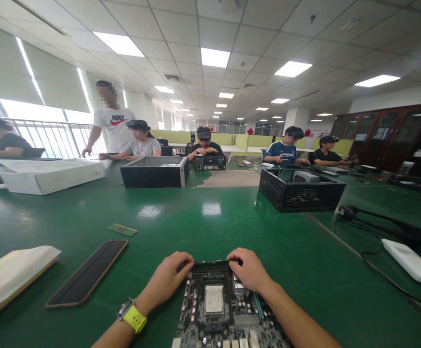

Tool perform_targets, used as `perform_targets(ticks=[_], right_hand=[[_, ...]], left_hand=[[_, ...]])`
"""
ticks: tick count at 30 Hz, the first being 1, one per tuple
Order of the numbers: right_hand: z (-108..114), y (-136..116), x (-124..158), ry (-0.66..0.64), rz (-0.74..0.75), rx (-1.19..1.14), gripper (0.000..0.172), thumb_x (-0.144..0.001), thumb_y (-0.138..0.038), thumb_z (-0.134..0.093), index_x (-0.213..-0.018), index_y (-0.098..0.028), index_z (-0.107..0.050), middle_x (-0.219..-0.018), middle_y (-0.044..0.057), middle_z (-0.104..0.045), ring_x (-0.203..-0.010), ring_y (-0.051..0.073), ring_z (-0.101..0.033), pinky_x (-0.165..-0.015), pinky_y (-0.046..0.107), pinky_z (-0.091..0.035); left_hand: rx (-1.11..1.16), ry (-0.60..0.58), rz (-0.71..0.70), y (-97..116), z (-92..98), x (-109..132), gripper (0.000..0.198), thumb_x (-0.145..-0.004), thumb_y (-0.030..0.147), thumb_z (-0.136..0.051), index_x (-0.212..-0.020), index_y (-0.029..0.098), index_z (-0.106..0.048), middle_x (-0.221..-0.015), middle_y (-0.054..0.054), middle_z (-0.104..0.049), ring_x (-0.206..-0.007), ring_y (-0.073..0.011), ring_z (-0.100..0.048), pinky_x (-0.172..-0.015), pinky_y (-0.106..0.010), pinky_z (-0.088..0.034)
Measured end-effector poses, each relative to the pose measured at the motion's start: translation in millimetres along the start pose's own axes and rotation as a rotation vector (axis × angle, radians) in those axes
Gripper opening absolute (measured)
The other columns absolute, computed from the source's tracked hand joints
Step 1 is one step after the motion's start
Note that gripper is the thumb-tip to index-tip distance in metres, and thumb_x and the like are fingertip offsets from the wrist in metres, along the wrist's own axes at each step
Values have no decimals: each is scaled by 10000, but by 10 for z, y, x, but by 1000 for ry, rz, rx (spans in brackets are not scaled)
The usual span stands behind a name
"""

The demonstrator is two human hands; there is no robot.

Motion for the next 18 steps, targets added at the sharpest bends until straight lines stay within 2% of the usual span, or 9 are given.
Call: perform_targets(ticks=[9, 18], right_hand=[[-13, 13, -4, 34, 35, -49, 211, -798, -223, -478, -855, -220, -681, -868, 8, -667, -844, 155, -568, -793, 263, -392], [-2, 1, 5, 14, 12, -32, 206, -793, -217, -478, -861, -221, -672, -893, 9, -665, -869, 163, -565, -800, 264, -393]], left_hand=[[3, -7, -4, -2, -15, -3, 232, -887, 349, -436, -850, 213, -620, -864, -28, -652, -830, -180, -581, -767, -289, -447], [-1, 0, -15, 19, -17, -19, 215, -881, 333, -454, -864, 217, -635, -884, -26, -662, -849, -181, -590, -788, -287, -447]])
Point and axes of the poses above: each hand's wrist, its own x-axis away from the middle knuckle, its own z-axis out of the back of the hand, y = z × x, the point moved 2 cm from there along -x, towards the middle knuckle
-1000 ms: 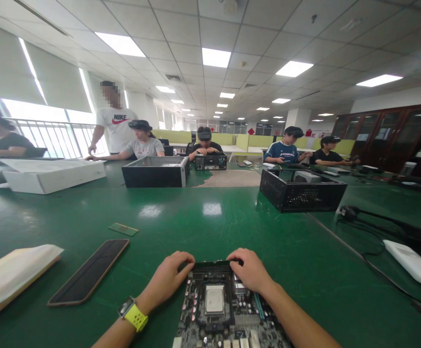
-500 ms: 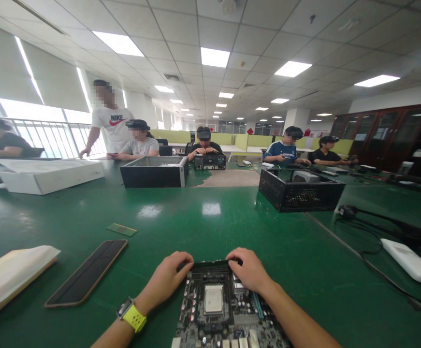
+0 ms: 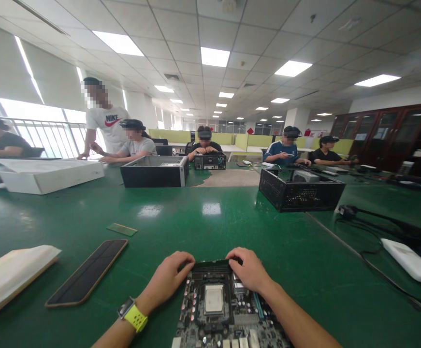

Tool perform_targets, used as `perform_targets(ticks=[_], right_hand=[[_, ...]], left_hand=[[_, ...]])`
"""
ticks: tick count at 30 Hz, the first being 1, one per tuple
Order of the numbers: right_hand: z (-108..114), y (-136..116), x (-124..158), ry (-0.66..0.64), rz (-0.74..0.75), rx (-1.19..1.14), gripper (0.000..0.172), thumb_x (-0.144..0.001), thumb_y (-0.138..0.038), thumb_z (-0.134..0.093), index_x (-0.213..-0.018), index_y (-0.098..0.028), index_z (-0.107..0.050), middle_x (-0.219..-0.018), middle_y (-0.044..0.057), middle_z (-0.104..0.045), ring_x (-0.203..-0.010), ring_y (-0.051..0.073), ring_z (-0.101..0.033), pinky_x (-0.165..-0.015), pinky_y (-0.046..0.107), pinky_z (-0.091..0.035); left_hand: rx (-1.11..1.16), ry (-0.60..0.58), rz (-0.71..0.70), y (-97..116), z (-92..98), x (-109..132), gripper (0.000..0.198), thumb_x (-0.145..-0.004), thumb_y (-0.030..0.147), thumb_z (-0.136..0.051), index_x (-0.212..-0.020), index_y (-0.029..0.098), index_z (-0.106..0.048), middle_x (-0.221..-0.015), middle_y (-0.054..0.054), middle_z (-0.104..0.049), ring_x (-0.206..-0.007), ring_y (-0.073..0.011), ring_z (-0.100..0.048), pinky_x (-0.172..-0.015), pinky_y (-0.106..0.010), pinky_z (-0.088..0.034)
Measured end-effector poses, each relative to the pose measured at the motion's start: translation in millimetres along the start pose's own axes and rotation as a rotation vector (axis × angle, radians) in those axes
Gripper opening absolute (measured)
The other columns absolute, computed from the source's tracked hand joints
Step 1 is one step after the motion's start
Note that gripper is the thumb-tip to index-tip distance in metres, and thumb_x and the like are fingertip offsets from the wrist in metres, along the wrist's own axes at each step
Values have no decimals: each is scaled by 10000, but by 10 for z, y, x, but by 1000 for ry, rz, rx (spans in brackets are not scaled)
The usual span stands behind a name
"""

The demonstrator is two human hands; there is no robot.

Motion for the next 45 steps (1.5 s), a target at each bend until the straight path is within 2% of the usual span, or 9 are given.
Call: perform_targets(ticks=[12, 18, 23, 26, 28, 30, 34, 40, 45], right_hand=[[4, 25, -19, 4, -15, -28, 198, -767, -230, -521, -910, -216, -659, -917, 16, -665, -874, 168, -569, -805, 271, -408], [202, -550, 192, 91, 30, 63, 275, -819, -289, -514, -1060, -211, -621, -1106, 56, -624, -1055, 211, -525, -938, 337, -380], [-480, -1156, 584, -154, 144, 236, 512, -826, -467, -526, -1283, -235, -508, -1353, 118, -480, -1246, 359, -402, -1006, 545, -321], [-893, -1191, 690, -255, 32, 321, 381, -887, -392, -440, -1223, -265, -567, -1374, 116, -457, -1271, 387, -373, -980, 608, -316], [-934, -1142, 709, -270, 74, 330, 440, -821, -483, -522, -1182, -245, -596, -1394, 120, -432, -1272, 411, -356, -984, 615, -306], [-789, -1037, 697, -256, 118, 336, 498, -755, -527, -579, -1145, -220, -615, -1403, 122, -420, -1268, 412, -357, -1002, 598, -293], [-250, -603, 551, -156, 69, 365, 392, -848, -444, -457, -1168, -265, -594, -1390, 59, -451, -1277, 315, -377, -1045, 511, -270], [486, 577, 152, 23, -276, 628, 463, -888, -427, -369, -1271, -226, -531, -1359, 102, -478, -1276, 301, -374, -1026, 468, -286], [923, 1463, 91, 199, -548, 765, 470, -900, -423, -328, -1281, -223, -517, -1381, 98, -448, -1294, 296, -334, -1013, 495, -281]], left_hand=[[-8, -9, 9, 21, 13, 11, 210, -877, 331, -462, -886, 219, -640, -907, -28, -668, -865, -180, -597, -796, -295, -460], [15, 59, 22, -48, 43, 4, 289, -875, 402, -459, -1004, 221, -644, -972, -45, -682, -910, -197, -612, -841, -328, -481], [-34, 225, 54, -148, 132, -7, 322, -868, 430, -449, -966, 208, -660, -972, -48, -701, -916, -206, -628, -853, -334, -485], [-74, 274, 103, -204, 182, 5, 339, -862, 452, -444, -943, 206, -663, -950, -46, -708, -868, -206, -639, -816, -331, -496], [-91, 278, 123, -228, 200, 16, 340, -863, 452, -438, -932, 206, -663, -933, -43, -709, -841, -203, -642, -796, -326, -500], [-99, 275, 130, -242, 206, 23, 336, -864, 445, -436, -927, 205, -662, -922, -41, -709, -827, -200, -643, -788, -325, -500], [-97, 266, 128, -247, 201, 20, 327, -860, 434, -444, -940, 204, -662, -918, -40, -707, -830, -201, -643, -781, -327, -501], [-94, 237, 127, -242, 193, 23, 316, -865, 419, -441, -947, 205, -658, -923, -41, -706, -846, -203, -641, -798, -334, -496], [-111, 223, 114, -258, 189, 30, 307, -871, 415, -435, -949, 211, -652, -936, -42, -701, -853, -202, -636, -807, -342, -494]])
Point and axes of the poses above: each hand's wrist, its own x-axis away from the middle knuckle, its own z-axis out of the back of the hand, y = z × x, the point moved 2 cm from there along -x, towards the middle knuckle
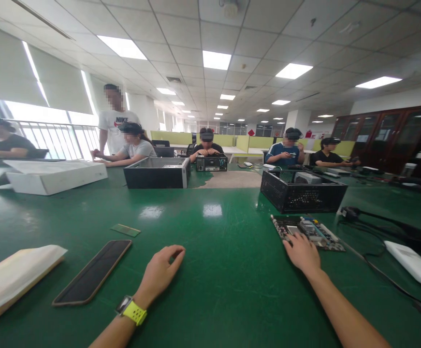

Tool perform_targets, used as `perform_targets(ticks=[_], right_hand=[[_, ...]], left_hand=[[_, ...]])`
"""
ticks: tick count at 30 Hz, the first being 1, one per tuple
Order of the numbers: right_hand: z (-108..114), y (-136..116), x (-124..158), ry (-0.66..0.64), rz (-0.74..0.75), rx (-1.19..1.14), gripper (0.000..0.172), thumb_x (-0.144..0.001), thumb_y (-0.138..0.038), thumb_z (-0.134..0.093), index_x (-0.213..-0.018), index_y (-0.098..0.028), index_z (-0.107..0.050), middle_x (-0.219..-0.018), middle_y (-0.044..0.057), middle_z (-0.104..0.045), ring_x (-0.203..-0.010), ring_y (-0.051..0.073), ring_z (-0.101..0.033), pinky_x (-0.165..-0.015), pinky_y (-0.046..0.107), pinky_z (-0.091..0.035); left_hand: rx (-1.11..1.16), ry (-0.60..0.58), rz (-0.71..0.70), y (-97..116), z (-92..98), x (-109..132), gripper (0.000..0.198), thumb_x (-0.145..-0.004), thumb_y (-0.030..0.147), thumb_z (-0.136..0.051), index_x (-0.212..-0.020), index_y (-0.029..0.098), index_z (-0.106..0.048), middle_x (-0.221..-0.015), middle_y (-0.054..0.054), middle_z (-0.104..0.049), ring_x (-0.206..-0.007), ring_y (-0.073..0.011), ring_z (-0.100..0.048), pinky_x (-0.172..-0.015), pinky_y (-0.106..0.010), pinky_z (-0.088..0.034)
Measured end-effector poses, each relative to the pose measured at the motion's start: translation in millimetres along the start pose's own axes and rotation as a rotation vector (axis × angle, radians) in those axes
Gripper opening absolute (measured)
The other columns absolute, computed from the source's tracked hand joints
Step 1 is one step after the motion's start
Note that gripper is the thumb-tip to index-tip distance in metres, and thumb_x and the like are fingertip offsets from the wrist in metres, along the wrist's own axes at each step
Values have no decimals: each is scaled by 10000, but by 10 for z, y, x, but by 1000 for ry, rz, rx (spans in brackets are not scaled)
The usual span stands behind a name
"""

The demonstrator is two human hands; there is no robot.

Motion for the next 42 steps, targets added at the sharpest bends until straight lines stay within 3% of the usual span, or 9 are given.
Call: perform_targets(ticks=[3, 7, 14, 19, 42], right_hand=[[-116, 277, -108, 36, -130, 12, 452, -900, -410, -311, -1265, -254, -528, -1383, 81, -445, -1282, 308, -346, -985, 518, -303], [-171, 382, -131, 83, -128, -3, 440, -890, -393, -328, -1235, -241, -553, -1358, 81, -471, -1263, 295, -371, -974, 483, -331], [-91, 316, -137, 172, -12, -89, 450, -870, -403, -370, -1207, -181, -568, -1268, 81, -554, -1152, 261, -474, -947, 384, -380], [-44, 257, -115, 143, 20, -161, 458, -868, -424, -373, -1219, -197, -559, -1225, 72, -588, -1084, 256, -528, -902, 372, -411], [1, 225, -94, 80, -5, -205, 485, -854, -430, -386, -1241, -188, -548, -1218, 95, -595, -1094, 251, -545, -904, 370, -413]], left_hand=[[-2, 3, -13, -4, -10, -6, 303, -871, 417, -435, -938, 217, -653, -930, -39, -702, -850, -200, -634, -810, -342, -494], [-9, -6, -14, 5, -16, -9, 301, -869, 416, -438, -933, 217, -655, -918, -39, -702, -838, -199, -634, -807, -344, -495], [-4, -7, -22, 23, 5, -1, 297, -867, 415, -441, -931, 220, -656, -913, -37, -699, -836, -197, -632, -808, -339, -495], [-2, -18, -23, 21, 7, 11, 299, -871, 414, -434, -941, 220, -651, -917, -36, -697, -834, -192, -630, -807, -335, -494], [-8, -29, -27, 40, 15, 11, 274, -868, 401, -455, -919, 225, -659, -903, -28, -702, -826, -194, -637, -785, -325, -498]])
Point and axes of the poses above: each hand's wrist, its own x-axis away from the middle knuckle, its own z-axis out of the back of the hand, y = z × x, the point moved 2 cm from there along -x, towards the middle knuckle
